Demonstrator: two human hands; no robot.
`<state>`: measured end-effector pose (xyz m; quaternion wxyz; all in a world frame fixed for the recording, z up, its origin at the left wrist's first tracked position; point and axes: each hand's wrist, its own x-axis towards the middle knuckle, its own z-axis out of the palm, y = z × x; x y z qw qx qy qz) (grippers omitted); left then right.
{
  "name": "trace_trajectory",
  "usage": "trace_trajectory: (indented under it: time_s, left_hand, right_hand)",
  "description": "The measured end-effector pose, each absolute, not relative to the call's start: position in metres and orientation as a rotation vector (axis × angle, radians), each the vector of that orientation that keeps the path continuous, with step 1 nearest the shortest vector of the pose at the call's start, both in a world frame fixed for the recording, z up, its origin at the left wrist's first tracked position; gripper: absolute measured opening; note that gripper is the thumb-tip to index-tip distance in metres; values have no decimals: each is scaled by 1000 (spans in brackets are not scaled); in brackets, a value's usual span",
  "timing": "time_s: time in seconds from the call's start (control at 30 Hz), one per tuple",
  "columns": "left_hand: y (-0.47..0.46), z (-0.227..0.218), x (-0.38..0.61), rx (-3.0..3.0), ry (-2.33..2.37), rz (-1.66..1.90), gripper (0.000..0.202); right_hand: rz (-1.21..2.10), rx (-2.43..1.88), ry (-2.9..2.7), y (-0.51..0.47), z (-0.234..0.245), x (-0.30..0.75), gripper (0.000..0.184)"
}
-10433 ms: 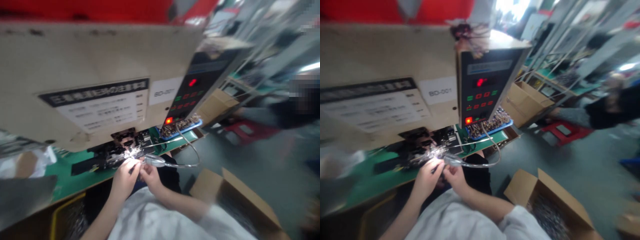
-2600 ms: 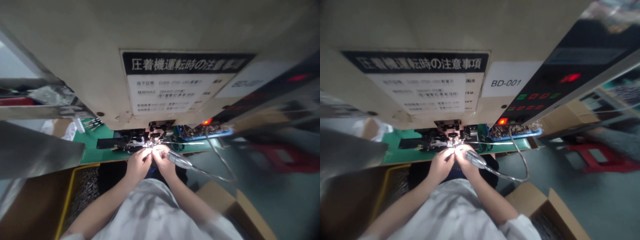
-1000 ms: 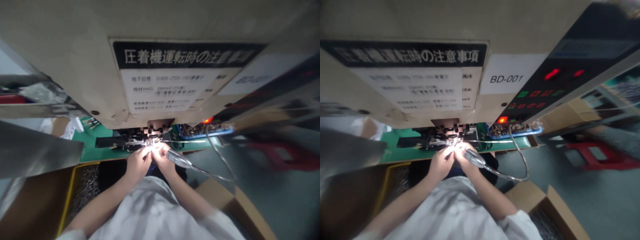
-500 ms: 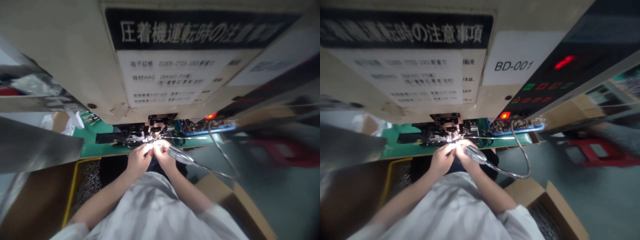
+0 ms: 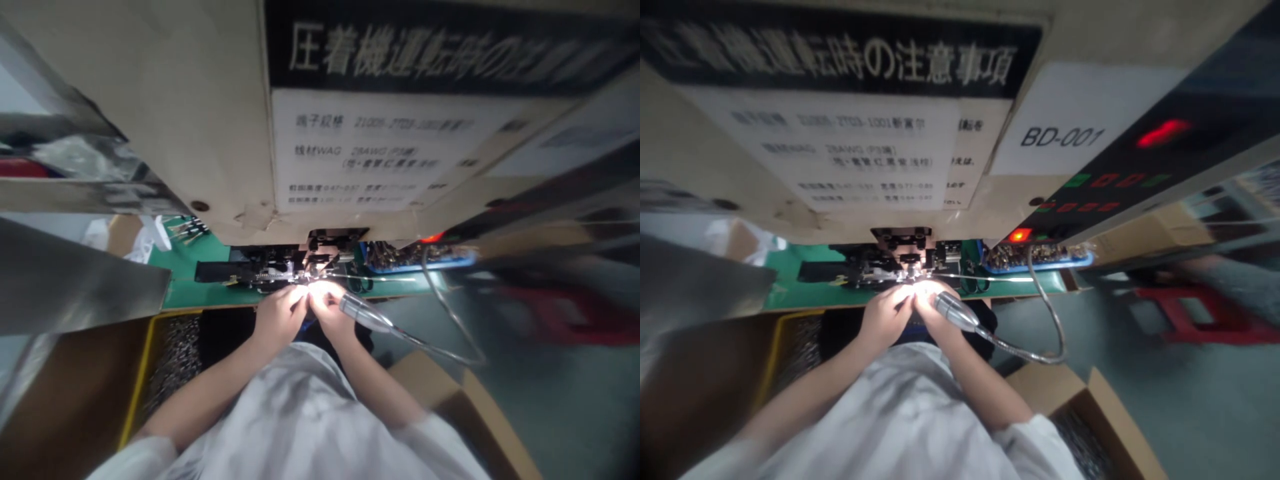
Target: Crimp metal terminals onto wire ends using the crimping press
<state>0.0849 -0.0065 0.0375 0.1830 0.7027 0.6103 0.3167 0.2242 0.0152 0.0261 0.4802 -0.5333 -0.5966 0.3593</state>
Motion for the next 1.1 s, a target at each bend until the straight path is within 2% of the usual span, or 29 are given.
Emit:
trace_trajectory:
  time_s: [0.53, 1.1]
  left_hand:
    - [-7, 43, 84, 2035, 1757, 920, 22]
    - [-8, 46, 84, 2036, 1763, 843, 22]
  right_hand:
    - [937, -1245, -1424, 21, 25, 223, 21]
    - [1048, -1246, -1320, 16, 30, 217, 16]
